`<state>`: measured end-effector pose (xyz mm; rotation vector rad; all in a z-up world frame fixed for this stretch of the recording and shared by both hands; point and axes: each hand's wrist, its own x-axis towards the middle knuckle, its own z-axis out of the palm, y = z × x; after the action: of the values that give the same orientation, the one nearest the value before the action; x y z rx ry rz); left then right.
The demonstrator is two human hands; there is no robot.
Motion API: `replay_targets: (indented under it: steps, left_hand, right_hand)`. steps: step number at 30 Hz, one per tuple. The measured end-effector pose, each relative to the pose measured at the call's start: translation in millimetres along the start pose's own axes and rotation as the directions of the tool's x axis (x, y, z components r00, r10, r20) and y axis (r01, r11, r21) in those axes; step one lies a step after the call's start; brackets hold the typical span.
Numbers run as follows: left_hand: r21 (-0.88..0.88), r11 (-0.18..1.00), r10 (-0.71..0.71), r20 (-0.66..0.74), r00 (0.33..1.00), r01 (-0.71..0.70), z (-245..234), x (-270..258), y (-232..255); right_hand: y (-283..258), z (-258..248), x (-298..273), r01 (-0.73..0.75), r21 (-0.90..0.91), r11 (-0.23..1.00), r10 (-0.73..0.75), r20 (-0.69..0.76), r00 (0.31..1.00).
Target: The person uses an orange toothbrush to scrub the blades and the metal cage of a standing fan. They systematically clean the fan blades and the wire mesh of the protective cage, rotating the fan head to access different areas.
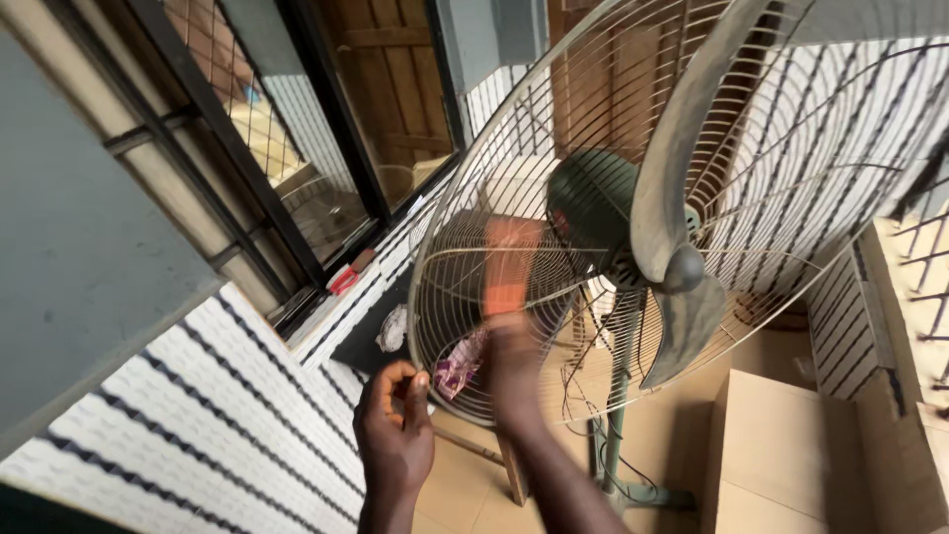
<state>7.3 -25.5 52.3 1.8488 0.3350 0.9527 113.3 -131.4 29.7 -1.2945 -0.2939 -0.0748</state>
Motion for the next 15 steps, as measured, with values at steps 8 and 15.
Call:
replay_targets:
  steps: [8,15]
  left_hand:
    - [0.044,0.998,-0.042,0.063,0.997,0.039,-9.9,1.4,1.5]
    - [0.104,0.994,-0.032,0.068,0.997,0.025,-5.9,7.3,5.9]
  right_hand:
    - [-16.8,-64.9,44.5,-0.007,0.34,0.941,0.161,-0.427,0.89]
    - [-55.6,41.0,-1.4,-0.137,0.387,0.912,0.0,0.333,0.943]
